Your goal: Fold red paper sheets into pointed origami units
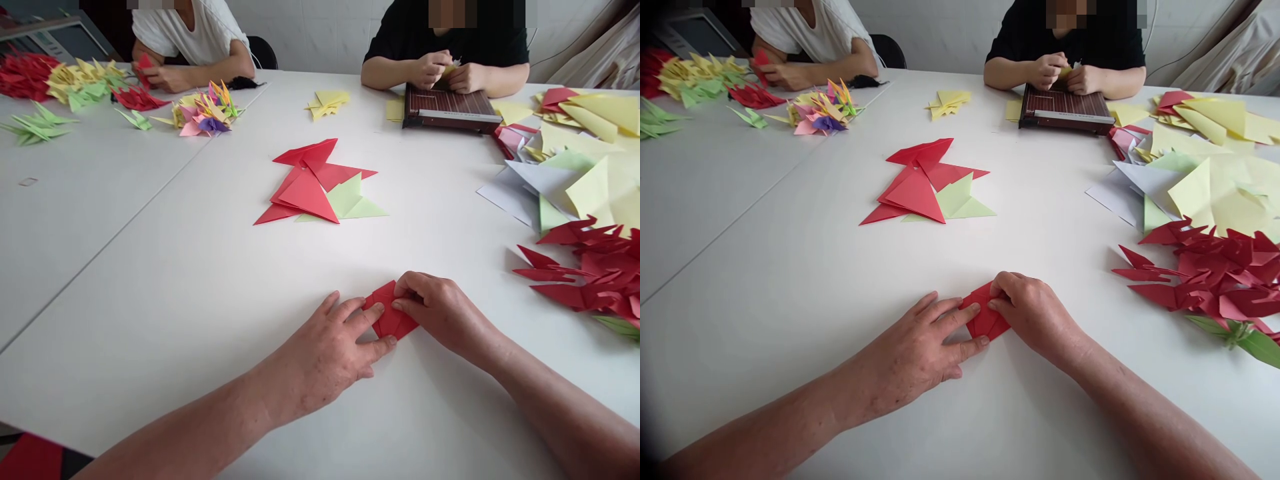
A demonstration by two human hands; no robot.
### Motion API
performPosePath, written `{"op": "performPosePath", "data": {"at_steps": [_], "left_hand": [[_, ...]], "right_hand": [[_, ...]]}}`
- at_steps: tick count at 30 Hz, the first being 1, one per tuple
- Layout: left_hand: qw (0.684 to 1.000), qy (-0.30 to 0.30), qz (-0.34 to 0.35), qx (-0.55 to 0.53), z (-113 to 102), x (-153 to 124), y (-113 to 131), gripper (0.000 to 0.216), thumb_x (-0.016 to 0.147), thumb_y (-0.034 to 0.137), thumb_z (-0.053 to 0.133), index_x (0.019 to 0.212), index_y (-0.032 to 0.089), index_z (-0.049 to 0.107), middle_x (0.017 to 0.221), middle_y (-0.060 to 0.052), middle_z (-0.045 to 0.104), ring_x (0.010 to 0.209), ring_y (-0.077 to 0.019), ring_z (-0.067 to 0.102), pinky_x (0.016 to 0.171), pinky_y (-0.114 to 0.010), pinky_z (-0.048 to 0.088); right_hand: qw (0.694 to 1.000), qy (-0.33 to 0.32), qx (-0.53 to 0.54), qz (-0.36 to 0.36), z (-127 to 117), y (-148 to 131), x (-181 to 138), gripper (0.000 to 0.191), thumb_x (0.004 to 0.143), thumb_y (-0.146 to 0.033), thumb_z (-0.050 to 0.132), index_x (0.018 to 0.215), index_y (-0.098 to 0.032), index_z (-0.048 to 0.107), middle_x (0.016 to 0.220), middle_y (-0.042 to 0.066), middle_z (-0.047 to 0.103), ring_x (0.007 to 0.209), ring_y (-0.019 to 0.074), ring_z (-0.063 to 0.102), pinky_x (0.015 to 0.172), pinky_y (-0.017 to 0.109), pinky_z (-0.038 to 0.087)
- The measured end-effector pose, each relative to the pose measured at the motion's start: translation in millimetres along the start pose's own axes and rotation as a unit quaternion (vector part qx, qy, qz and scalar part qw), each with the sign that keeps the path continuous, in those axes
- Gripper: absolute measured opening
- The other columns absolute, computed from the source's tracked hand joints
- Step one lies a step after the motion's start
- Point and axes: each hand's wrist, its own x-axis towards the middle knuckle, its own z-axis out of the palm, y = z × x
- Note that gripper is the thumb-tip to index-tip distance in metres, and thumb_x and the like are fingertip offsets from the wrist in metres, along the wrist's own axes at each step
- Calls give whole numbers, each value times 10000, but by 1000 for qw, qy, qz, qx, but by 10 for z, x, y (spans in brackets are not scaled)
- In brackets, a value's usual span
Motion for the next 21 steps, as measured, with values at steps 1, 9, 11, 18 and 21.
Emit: {"op": "performPosePath", "data": {"at_steps": [1,9,11,18,21], "left_hand": [[1000,2,0,0,-1,1,0,384,879,328,602,1256,323,527,1359,-59,477,1192,-261,453,1004,-498,362],[1000,-9,1,-6,-18,16,4,376,885,321,591,1256,318,525,1347,-60,483,1188,-262,453,993,-495,365],[1000,-11,-1,-7,-22,16,3,384,879,317,601,1256,320,525,1343,-58,486,1184,-259,457,996,-496,363],[1000,-10,4,-7,-26,7,-20,387,894,327,580,1275,330,515,1346,-47,493,1189,-252,456,1008,-483,358],[1000,-6,10,1,-20,7,-28,423,895,333,580,1308,338,486,1347,-44,499,1185,-243,462,1023,-477,348]], "right_hand": [[1000,1,-1,0,3,-2,-1,119,787,-167,491,685,-228,474,643,-62,571,540,94,457,501,222,352],[1000,-1,-5,0,17,-10,-6,129,799,-164,476,690,-228,451,649,-60,558,539,95,443,498,224,346],[1000,-2,-4,2,14,-13,-7,131,800,-160,476,692,-228,446,652,-59,556,541,96,440,500,224,345],[1000,-9,4,7,8,-3,2,135,804,-166,483,690,-229,447,658,-56,561,554,102,449,506,227,342],[1000,-11,8,4,13,11,4,131,800,-167,483,688,-228,454,657,-52,560,556,103,449,504,227,341]]}}
